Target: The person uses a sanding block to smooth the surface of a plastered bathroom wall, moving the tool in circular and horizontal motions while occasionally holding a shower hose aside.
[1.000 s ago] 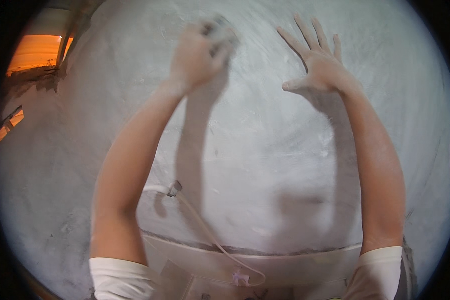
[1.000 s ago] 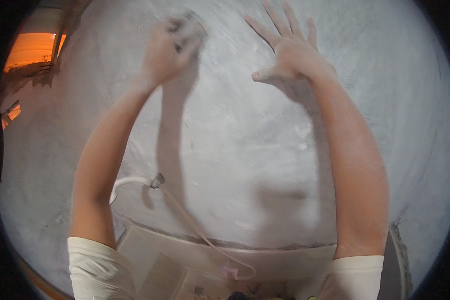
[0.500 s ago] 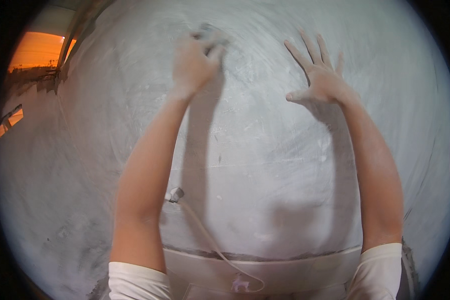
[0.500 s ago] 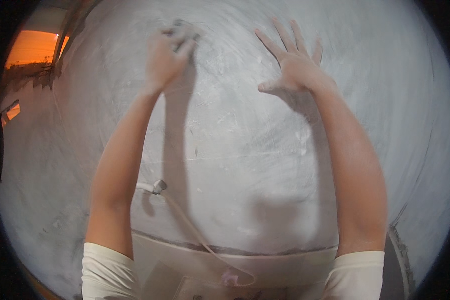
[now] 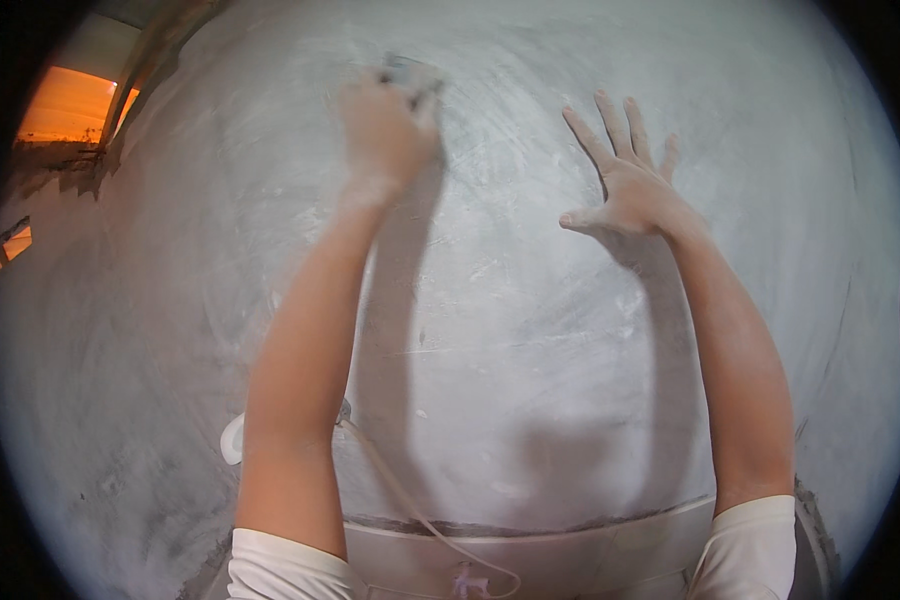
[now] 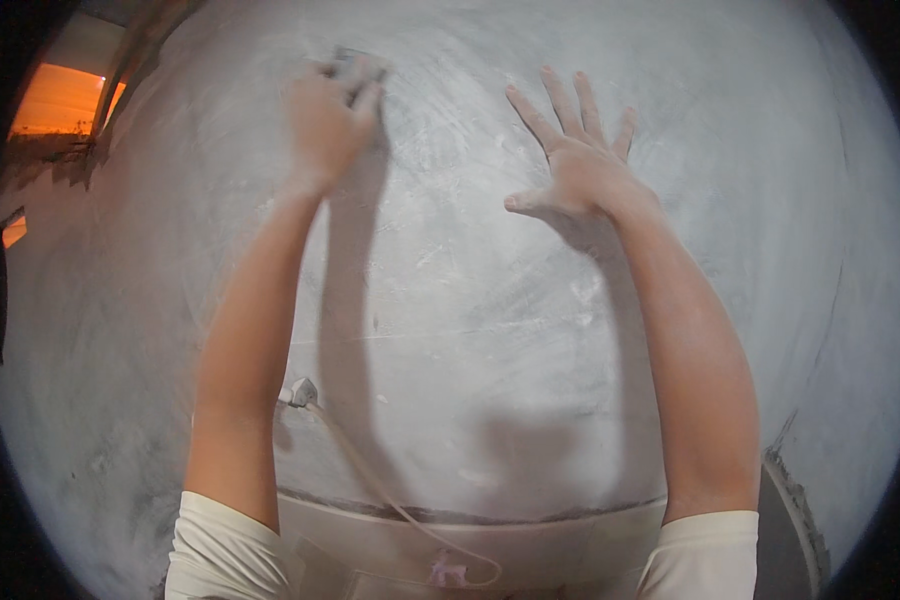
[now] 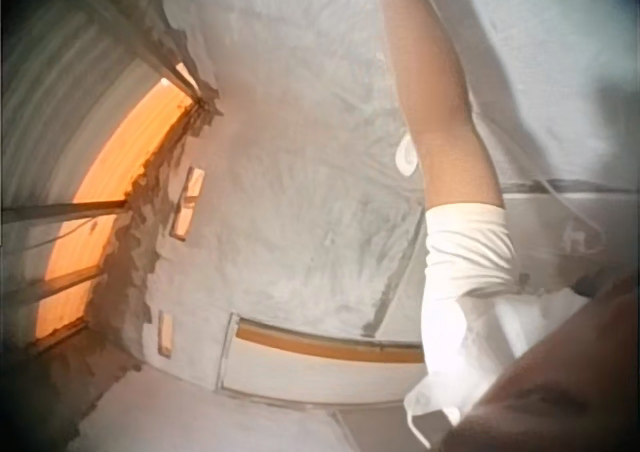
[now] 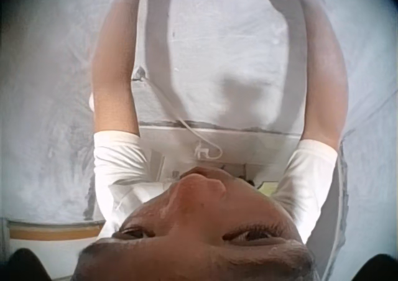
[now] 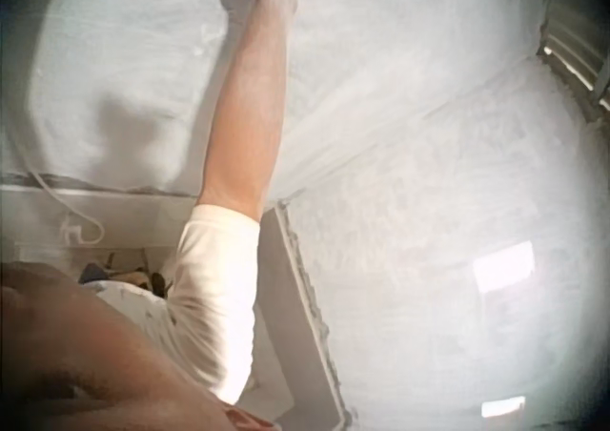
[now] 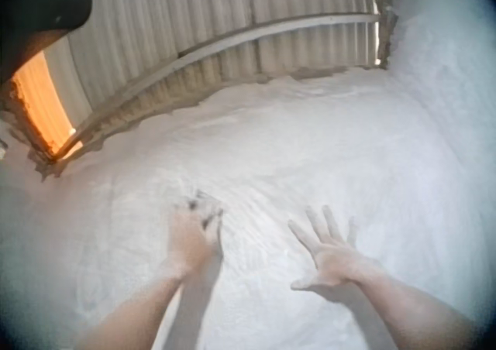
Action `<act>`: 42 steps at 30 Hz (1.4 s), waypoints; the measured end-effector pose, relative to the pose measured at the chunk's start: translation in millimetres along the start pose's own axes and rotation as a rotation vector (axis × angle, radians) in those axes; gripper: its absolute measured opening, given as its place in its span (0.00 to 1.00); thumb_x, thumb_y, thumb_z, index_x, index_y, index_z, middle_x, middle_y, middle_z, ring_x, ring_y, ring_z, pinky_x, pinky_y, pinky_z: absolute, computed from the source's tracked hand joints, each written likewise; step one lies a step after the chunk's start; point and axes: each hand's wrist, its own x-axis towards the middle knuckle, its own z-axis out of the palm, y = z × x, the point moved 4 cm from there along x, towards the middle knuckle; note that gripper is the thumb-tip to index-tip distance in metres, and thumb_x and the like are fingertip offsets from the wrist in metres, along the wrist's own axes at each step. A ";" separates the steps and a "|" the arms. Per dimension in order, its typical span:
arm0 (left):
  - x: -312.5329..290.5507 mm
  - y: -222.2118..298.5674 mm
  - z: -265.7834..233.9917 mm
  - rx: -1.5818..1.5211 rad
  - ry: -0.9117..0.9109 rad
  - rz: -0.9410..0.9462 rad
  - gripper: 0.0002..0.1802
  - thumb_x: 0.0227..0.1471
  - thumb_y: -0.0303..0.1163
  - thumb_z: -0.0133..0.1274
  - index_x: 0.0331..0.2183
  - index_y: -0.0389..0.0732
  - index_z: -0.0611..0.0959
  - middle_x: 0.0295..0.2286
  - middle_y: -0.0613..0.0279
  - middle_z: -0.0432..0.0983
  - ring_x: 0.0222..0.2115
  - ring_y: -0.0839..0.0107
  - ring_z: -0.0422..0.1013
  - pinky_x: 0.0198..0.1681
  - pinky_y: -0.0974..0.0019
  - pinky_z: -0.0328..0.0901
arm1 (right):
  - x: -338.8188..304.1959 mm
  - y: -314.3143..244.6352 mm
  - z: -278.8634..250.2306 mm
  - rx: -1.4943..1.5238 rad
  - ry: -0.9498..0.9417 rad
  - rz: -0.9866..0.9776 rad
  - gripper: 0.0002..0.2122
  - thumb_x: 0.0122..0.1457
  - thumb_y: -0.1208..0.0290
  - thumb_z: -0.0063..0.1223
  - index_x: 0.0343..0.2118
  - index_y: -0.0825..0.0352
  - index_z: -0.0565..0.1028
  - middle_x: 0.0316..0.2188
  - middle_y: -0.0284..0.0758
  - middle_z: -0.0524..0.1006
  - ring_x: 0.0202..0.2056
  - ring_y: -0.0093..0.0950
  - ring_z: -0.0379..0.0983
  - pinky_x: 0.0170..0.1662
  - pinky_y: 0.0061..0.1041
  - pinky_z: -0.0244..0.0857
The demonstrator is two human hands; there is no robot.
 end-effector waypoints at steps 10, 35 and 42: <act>-9.3 18.7 -13.4 0.202 -0.064 0.429 0.16 0.58 0.36 0.60 0.48 0.52 0.90 0.52 0.48 0.74 0.50 0.51 0.69 0.58 0.53 0.66 | 1.0 2.9 -2.7 -0.012 0.014 -0.033 0.64 0.37 0.37 0.75 0.76 0.34 0.42 0.79 0.33 0.33 0.78 0.42 0.22 0.71 0.74 0.22; -54.5 65.5 21.7 0.121 0.071 0.522 0.17 0.57 0.36 0.63 0.49 0.54 0.90 0.48 0.43 0.74 0.51 0.51 0.68 0.56 0.51 0.66 | -10.9 22.2 9.4 -0.057 0.019 0.008 0.64 0.38 0.28 0.71 0.76 0.29 0.39 0.79 0.29 0.31 0.78 0.39 0.20 0.72 0.73 0.22; -24.7 55.8 8.3 0.247 -0.107 0.613 0.16 0.62 0.37 0.58 0.50 0.49 0.89 0.44 0.47 0.76 0.50 0.53 0.71 0.52 0.50 0.68 | -12.8 21.3 4.8 -0.074 -0.030 0.021 0.63 0.40 0.28 0.70 0.76 0.30 0.38 0.79 0.29 0.28 0.78 0.40 0.19 0.71 0.73 0.22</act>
